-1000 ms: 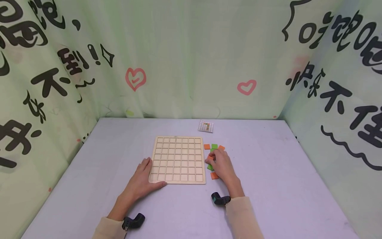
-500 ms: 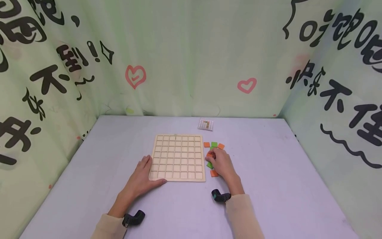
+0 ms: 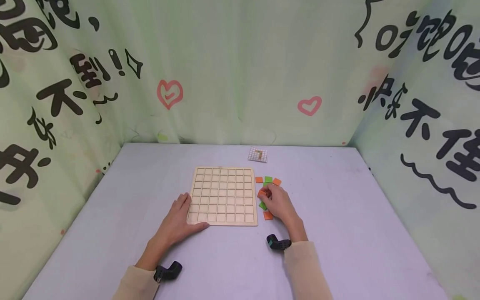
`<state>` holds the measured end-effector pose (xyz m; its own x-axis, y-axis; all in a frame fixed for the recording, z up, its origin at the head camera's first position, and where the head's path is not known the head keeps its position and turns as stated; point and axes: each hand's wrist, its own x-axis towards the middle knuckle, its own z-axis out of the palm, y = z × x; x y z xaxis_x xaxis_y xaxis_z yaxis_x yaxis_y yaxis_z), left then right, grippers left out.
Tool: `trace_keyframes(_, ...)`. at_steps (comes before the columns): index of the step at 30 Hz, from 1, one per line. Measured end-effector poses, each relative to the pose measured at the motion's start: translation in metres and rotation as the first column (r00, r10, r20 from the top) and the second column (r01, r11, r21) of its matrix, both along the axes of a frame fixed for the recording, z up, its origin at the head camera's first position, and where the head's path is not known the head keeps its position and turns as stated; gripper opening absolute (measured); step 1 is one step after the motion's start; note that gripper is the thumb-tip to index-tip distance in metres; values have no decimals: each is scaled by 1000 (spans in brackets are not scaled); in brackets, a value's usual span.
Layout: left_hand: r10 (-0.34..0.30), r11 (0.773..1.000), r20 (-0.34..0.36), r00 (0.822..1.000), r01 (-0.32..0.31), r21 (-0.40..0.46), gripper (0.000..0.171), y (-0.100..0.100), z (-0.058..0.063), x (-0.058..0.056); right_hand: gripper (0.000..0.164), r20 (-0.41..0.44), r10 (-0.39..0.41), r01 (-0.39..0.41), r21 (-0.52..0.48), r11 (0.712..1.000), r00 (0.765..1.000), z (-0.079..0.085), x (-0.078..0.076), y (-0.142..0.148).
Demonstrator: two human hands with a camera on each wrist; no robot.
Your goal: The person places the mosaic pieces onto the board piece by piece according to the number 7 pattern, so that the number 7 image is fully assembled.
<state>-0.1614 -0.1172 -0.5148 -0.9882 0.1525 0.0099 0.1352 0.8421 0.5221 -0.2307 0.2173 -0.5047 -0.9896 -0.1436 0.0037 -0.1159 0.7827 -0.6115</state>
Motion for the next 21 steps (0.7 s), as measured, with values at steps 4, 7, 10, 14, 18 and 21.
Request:
trace_keyframes(4,-5,1000,-15,1000,5,-3,117,-1,0,-1,26,11,-2,2,-14,1000,1000,2,0,-1)
trace_keyframes(7,-13,1000,-22,1000,13,-10,117,-1,0,-2,26,17,-11,11,-21,1000,1000,3,0,-1)
trace_keyframes(10,-17,1000,-26,1000,17,-14,117,-1,-1,-3,27,15,-19,19,-24,1000,1000,4,-1,-1)
trace_keyframes(14,-8,1000,-23,1000,8,-4,117,-1,-2,-4,27,1,-21,21,-34,999,1000,5,-1,-3)
trace_keyframes(18,-4,1000,-23,1000,4,9,117,-1,-3,-2,26,-12,-20,19,-39,999,1000,7,0,-4)
trace_keyframes(21,-4,1000,-26,1000,5,12,117,-1,-4,-1,27,-20,-20,19,-35,999,1000,9,2,-6)
